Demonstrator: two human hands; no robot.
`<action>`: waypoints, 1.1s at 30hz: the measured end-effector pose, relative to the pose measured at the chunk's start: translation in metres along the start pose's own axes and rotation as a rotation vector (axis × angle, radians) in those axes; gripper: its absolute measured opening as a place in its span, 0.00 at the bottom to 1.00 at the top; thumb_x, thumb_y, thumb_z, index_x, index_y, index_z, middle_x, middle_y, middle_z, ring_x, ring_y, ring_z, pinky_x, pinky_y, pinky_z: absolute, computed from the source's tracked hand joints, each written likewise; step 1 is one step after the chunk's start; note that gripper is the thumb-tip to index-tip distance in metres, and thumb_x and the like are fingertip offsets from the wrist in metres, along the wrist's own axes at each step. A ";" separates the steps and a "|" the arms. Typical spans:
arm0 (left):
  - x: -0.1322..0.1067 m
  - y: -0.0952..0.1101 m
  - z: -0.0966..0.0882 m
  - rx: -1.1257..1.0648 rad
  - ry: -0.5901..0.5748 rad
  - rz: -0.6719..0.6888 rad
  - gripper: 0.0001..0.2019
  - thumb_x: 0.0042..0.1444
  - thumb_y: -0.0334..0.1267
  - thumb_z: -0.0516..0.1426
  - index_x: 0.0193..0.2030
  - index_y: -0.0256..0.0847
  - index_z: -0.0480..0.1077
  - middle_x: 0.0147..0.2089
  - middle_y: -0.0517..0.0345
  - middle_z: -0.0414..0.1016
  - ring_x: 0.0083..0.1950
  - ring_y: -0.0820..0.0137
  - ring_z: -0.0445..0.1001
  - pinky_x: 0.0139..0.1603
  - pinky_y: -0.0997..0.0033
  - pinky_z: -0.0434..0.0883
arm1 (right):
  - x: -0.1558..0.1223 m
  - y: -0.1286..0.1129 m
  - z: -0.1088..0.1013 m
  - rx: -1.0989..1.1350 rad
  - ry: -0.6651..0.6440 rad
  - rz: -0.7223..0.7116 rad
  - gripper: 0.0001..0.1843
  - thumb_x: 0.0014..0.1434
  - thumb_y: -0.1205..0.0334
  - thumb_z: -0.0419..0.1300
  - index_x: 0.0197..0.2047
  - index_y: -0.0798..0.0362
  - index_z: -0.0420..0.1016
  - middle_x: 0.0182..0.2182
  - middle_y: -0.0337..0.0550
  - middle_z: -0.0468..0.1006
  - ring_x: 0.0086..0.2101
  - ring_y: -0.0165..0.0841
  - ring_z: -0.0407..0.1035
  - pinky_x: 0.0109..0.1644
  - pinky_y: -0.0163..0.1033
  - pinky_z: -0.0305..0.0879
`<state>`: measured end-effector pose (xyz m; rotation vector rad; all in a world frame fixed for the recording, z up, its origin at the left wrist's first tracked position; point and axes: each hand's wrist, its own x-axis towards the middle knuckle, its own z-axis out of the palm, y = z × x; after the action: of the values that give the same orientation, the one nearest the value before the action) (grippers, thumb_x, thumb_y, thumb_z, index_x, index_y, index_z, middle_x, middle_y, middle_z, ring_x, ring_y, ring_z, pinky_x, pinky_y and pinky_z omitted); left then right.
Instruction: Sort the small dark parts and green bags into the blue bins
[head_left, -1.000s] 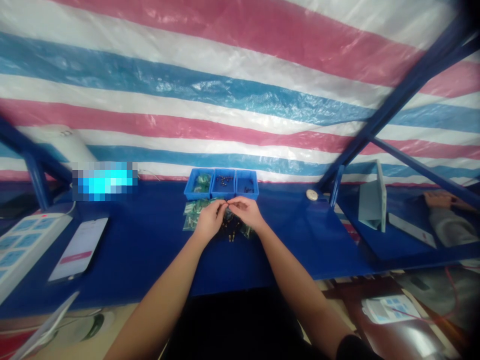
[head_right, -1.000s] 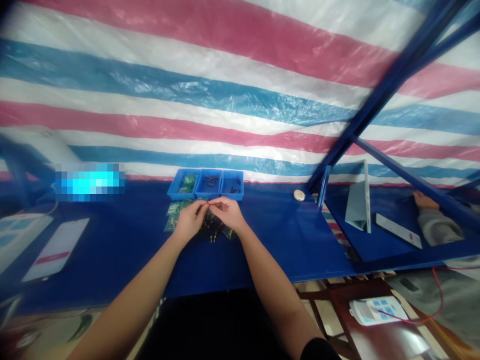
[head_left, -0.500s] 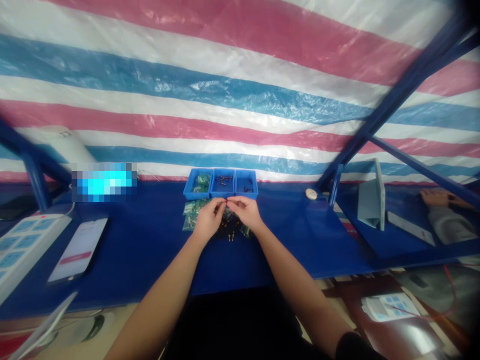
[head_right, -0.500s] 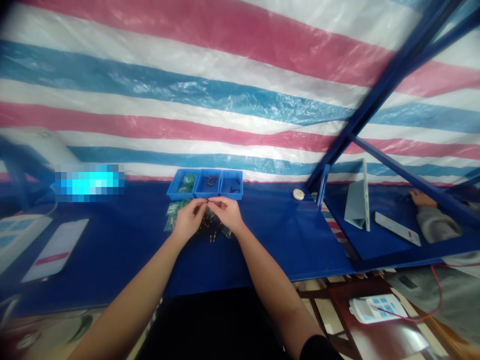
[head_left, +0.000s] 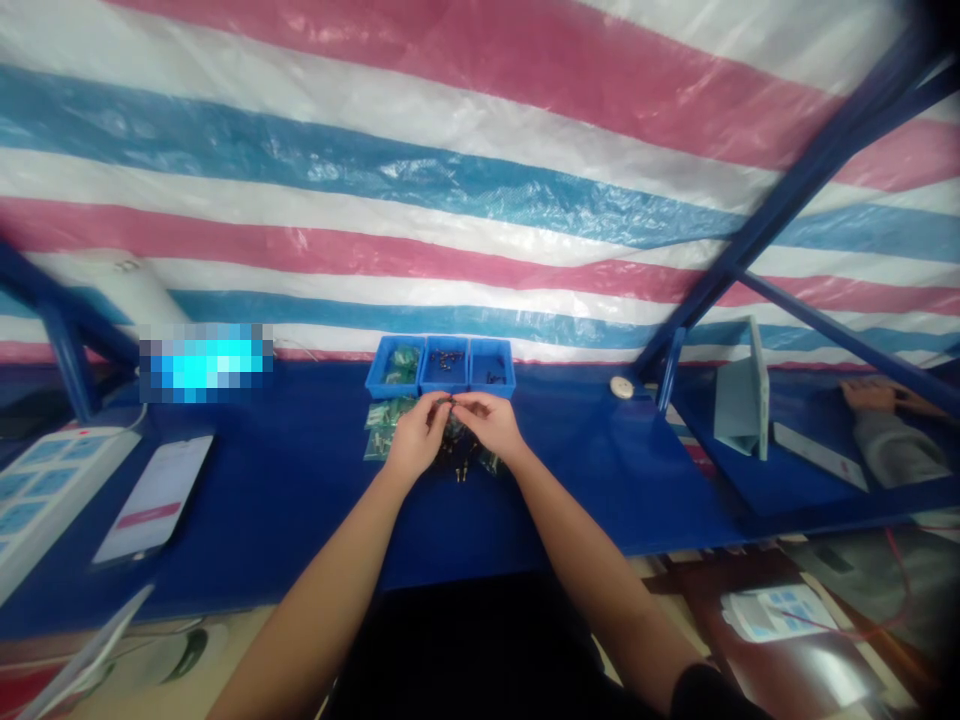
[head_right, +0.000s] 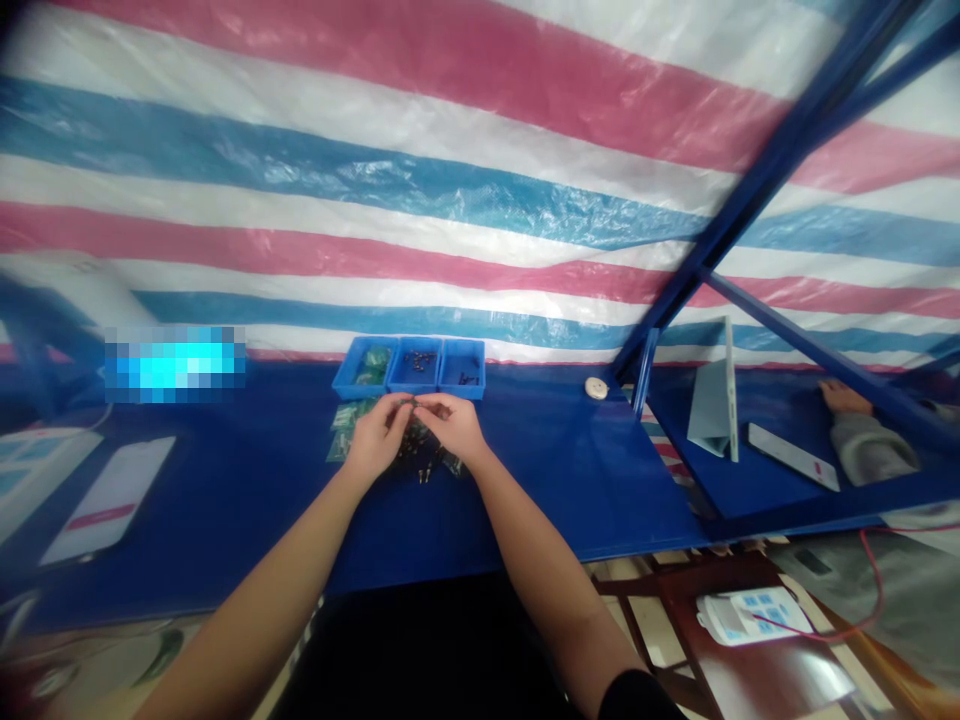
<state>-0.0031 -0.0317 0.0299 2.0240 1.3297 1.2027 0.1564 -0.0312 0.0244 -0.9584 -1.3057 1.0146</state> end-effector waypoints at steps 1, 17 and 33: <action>0.000 0.000 0.000 -0.008 0.009 0.004 0.14 0.64 0.46 0.51 0.51 0.43 0.69 0.36 0.59 0.78 0.35 0.69 0.76 0.39 0.71 0.71 | 0.000 0.000 0.000 0.005 0.002 0.000 0.16 0.50 0.55 0.68 0.42 0.53 0.81 0.37 0.45 0.82 0.37 0.37 0.77 0.45 0.43 0.75; 0.000 0.005 -0.003 0.010 -0.048 0.030 0.13 0.66 0.44 0.48 0.42 0.43 0.70 0.31 0.62 0.73 0.31 0.72 0.72 0.35 0.73 0.66 | -0.001 -0.003 0.002 0.041 -0.012 -0.024 0.16 0.50 0.55 0.68 0.41 0.52 0.80 0.35 0.44 0.82 0.35 0.35 0.76 0.44 0.42 0.74; 0.000 0.003 -0.001 -0.004 0.004 0.050 0.12 0.64 0.44 0.50 0.43 0.43 0.71 0.37 0.59 0.76 0.34 0.72 0.74 0.37 0.73 0.68 | 0.000 -0.001 0.002 0.036 0.015 -0.005 0.16 0.50 0.53 0.68 0.41 0.52 0.79 0.34 0.43 0.81 0.35 0.35 0.75 0.44 0.42 0.74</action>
<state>-0.0023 -0.0331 0.0323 2.0644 1.2842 1.2306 0.1542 -0.0318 0.0258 -0.9335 -1.2725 1.0222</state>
